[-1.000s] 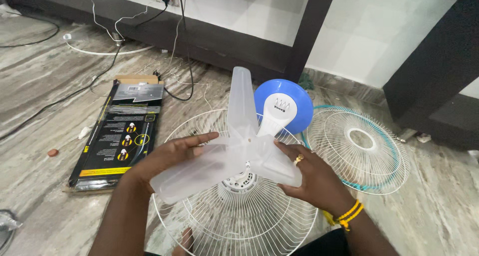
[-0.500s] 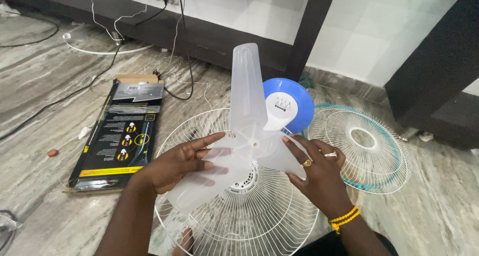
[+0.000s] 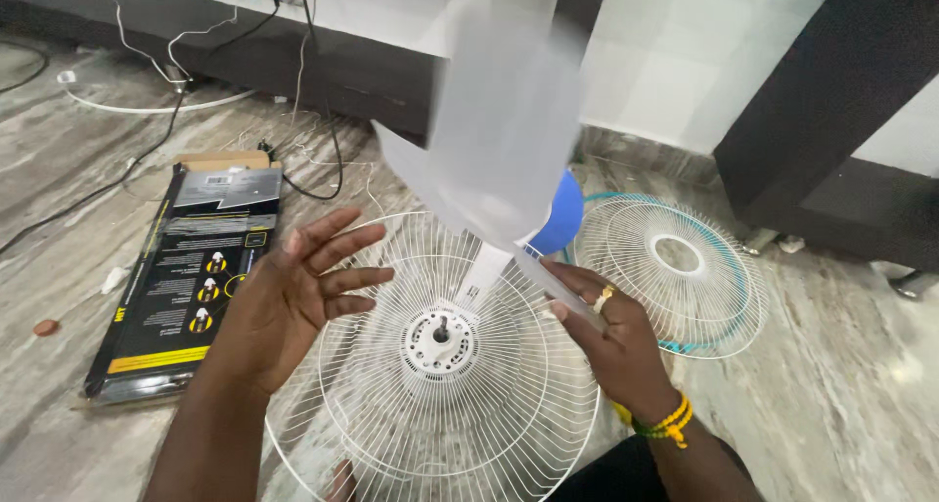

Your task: The person disassembles a table fan by removing the outer cage, then the inner cage, and finally unscrews the central nut to detach the fan blades. The components are placed on the floor.

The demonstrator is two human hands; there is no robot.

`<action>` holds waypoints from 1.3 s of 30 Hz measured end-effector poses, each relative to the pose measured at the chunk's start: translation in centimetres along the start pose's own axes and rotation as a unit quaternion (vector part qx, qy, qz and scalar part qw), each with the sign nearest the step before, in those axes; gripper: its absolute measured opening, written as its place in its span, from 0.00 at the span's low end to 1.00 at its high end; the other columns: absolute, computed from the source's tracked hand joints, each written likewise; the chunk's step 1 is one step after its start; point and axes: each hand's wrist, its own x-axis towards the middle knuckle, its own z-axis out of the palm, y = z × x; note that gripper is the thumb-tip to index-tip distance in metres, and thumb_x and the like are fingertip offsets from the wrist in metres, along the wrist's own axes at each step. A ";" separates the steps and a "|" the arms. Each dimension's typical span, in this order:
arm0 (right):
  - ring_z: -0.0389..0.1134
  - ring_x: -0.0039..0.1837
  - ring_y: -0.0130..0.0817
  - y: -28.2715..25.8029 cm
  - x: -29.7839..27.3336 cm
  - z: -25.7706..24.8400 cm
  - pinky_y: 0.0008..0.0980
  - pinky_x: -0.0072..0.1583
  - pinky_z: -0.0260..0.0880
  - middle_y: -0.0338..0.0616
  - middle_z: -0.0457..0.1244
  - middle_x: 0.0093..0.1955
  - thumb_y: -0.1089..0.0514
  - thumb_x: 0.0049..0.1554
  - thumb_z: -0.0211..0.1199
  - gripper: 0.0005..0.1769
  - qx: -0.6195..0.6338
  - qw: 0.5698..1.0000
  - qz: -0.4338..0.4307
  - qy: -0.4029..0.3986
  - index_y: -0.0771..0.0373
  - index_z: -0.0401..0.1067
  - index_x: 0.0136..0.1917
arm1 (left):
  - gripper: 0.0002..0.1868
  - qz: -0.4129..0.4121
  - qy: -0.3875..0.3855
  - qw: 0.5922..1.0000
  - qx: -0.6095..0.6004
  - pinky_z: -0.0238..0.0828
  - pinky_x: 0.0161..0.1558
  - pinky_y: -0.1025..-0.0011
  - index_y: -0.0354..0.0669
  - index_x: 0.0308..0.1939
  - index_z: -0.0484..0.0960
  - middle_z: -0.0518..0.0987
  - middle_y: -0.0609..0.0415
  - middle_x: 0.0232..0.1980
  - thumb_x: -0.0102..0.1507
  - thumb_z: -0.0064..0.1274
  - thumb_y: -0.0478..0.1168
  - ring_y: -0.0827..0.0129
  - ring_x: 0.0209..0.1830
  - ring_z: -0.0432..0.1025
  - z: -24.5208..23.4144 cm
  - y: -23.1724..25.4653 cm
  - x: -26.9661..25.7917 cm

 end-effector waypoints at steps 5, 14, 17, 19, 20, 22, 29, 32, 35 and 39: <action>0.74 0.55 0.40 0.4 0.1 0.4 0.41 0.48 0.77 0.57 0.69 0.63 0.49 0.64 0.53 0.29 0.372 0.905 0.206 -0.017 0.69 0.68 0.71 | 0.37 -0.009 0.153 0.984 0.096 0.72 0.62 0.55 0.36 0.72 0.64 0.72 0.39 0.71 0.65 0.46 0.55 0.51 0.65 0.73 0.1 -1.4 0.9; 0.76 0.47 0.40 3.1 -1.4 0.9 0.40 0.46 0.81 0.53 0.70 0.56 0.54 0.59 0.62 0.30 0.353 0.861 0.349 -0.108 0.72 0.64 0.70 | 0.33 0.048 0.204 0.972 -0.106 0.68 0.68 0.60 0.34 0.69 0.68 0.75 0.41 0.66 0.67 0.48 0.54 0.58 0.65 0.73 -2.7 -4.4 1.7; 0.76 0.46 0.39 4.4 -2.1 0.4 0.38 0.44 0.79 0.52 0.70 0.55 0.55 0.57 0.63 0.28 0.320 0.864 0.377 -0.099 0.68 0.65 0.68 | 0.27 -0.008 0.226 0.974 -0.010 0.72 0.62 0.64 0.34 0.66 0.73 0.80 0.46 0.59 0.67 0.51 0.45 0.63 0.58 0.75 -3.5 -4.9 1.6; 0.76 0.45 0.39 5.1 -2.3 -0.1 0.36 0.44 0.78 0.51 0.71 0.55 0.55 0.56 0.63 0.27 0.309 0.866 0.383 -0.091 0.66 0.66 0.67 | 0.23 -0.050 0.233 0.970 0.043 0.75 0.58 0.66 0.33 0.64 0.76 0.82 0.47 0.56 0.67 0.51 0.41 0.65 0.54 0.78 -3.6 -5.1 1.6; 0.75 0.45 0.39 5.4 -2.3 -0.4 0.36 0.44 0.78 0.51 0.71 0.55 0.56 0.56 0.63 0.28 0.308 0.866 0.384 -0.086 0.66 0.66 0.67 | 0.22 -0.065 0.233 0.968 0.065 0.77 0.57 0.67 0.33 0.63 0.76 0.83 0.48 0.55 0.67 0.51 0.40 0.66 0.53 0.79 -3.6 -5.3 1.7; 0.75 0.44 0.38 5.9 -2.5 -0.9 0.34 0.44 0.78 0.50 0.71 0.55 0.56 0.55 0.64 0.28 0.296 0.873 0.380 -0.075 0.66 0.67 0.67 | 0.21 -0.090 0.232 0.964 0.098 0.78 0.55 0.69 0.34 0.63 0.77 0.84 0.48 0.54 0.67 0.51 0.39 0.67 0.51 0.79 -3.2 -5.7 1.8; 0.74 0.45 0.33 7.7 -3.1 -3.0 0.31 0.44 0.76 0.49 0.71 0.51 0.58 0.54 0.66 0.27 0.261 0.903 0.340 -0.038 0.70 0.70 0.65 | 0.22 -0.118 0.212 0.962 0.128 0.80 0.52 0.69 0.34 0.63 0.77 0.84 0.47 0.53 0.66 0.52 0.37 0.68 0.49 0.79 -1.3 -7.0 2.4; 0.73 0.45 0.29 8.3 -3.6 -4.1 0.30 0.46 0.75 0.48 0.72 0.50 0.56 0.54 0.68 0.26 0.210 0.907 0.363 -0.030 0.69 0.72 0.63 | 0.22 -0.145 0.218 0.954 0.147 0.80 0.52 0.70 0.34 0.63 0.76 0.84 0.46 0.52 0.65 0.53 0.36 0.67 0.49 0.80 -0.4 -7.6 2.6; 0.72 0.46 0.27 8.8 -4.2 -5.1 0.28 0.48 0.74 0.46 0.72 0.49 0.56 0.52 0.70 0.26 0.214 0.902 0.374 -0.012 0.70 0.74 0.62 | 0.22 -0.152 0.205 0.954 0.156 0.80 0.52 0.70 0.33 0.63 0.75 0.85 0.46 0.52 0.65 0.54 0.35 0.66 0.49 0.80 0.7 -8.2 2.9; 0.72 0.44 0.29 9.5 -4.8 -6.7 0.29 0.47 0.74 0.47 0.72 0.48 0.55 0.52 0.70 0.26 0.201 0.891 0.408 -0.006 0.69 0.75 0.61 | 0.25 -0.148 0.173 0.961 0.159 0.80 0.50 0.70 0.31 0.64 0.74 0.86 0.45 0.51 0.64 0.55 0.34 0.66 0.48 0.81 2.2 -9.0 3.8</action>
